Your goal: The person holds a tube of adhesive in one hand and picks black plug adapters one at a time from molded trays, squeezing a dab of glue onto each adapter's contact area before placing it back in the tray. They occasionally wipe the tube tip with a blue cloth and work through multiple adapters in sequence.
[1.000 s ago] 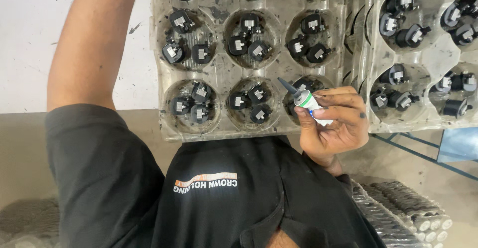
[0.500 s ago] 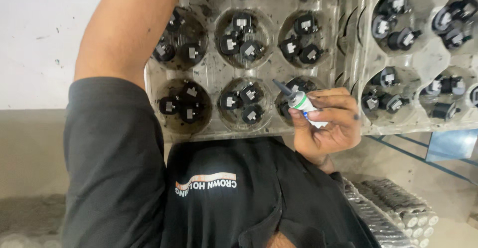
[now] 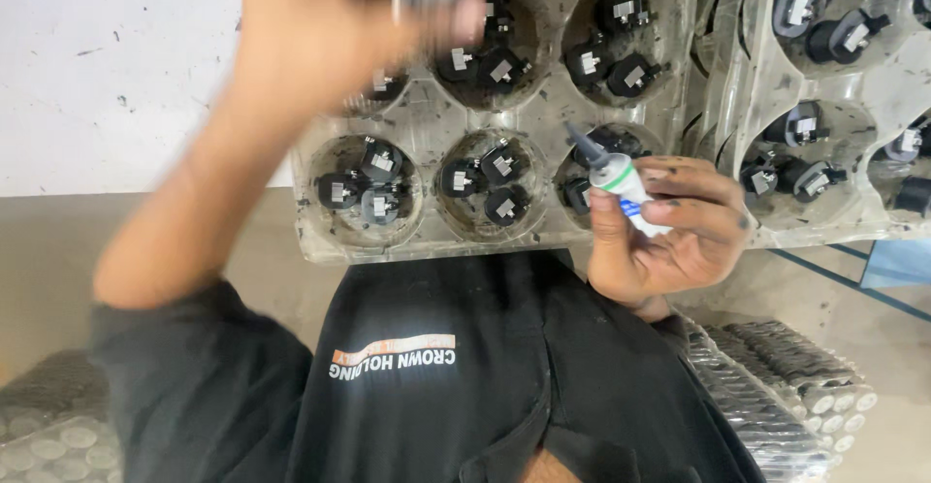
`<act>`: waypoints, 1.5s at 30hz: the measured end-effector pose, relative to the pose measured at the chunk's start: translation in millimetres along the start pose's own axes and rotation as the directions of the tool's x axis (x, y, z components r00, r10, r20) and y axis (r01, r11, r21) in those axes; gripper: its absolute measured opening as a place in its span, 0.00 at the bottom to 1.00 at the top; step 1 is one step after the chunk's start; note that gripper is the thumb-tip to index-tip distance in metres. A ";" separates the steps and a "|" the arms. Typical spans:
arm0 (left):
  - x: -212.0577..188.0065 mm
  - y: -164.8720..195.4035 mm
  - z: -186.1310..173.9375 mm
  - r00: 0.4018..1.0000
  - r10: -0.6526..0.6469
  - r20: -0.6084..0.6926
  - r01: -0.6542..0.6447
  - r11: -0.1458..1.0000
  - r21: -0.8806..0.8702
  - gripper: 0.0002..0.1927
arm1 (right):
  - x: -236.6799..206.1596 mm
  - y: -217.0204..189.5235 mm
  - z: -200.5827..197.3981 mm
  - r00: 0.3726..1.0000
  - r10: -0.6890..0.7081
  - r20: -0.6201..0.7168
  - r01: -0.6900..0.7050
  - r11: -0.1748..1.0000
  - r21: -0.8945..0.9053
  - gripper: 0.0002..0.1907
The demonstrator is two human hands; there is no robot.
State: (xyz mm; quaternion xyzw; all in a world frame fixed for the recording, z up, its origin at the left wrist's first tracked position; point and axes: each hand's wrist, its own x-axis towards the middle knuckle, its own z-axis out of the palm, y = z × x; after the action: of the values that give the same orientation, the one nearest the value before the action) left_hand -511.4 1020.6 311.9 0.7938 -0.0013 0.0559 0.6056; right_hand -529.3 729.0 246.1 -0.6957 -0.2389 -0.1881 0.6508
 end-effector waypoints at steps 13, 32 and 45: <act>-121.5 -17.7 72.2 0.914 -0.191 -0.359 0.026 0.908 -0.418 0.24 | -5.0 9.5 15.9 0.948 -0.207 0.240 0.178 0.974 0.138 0.23; -149.3 -43.5 83.6 0.959 -0.057 -0.277 -0.083 0.879 -0.469 0.20 | -14.8 13.9 12.7 0.848 -0.382 0.367 0.375 0.922 0.093 0.21; -147.6 -49.9 84.9 0.965 -0.086 -0.248 -0.061 0.846 -0.530 0.22 | -7.9 18.3 7.2 0.803 -0.417 0.426 0.406 0.906 0.122 0.20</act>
State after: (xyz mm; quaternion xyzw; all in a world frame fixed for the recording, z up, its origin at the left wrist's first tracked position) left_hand -647.2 942.6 228.6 0.5798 0.0688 0.1539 0.7972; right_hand -525.6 734.7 226.1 -0.6434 -0.5278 -0.1584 0.5313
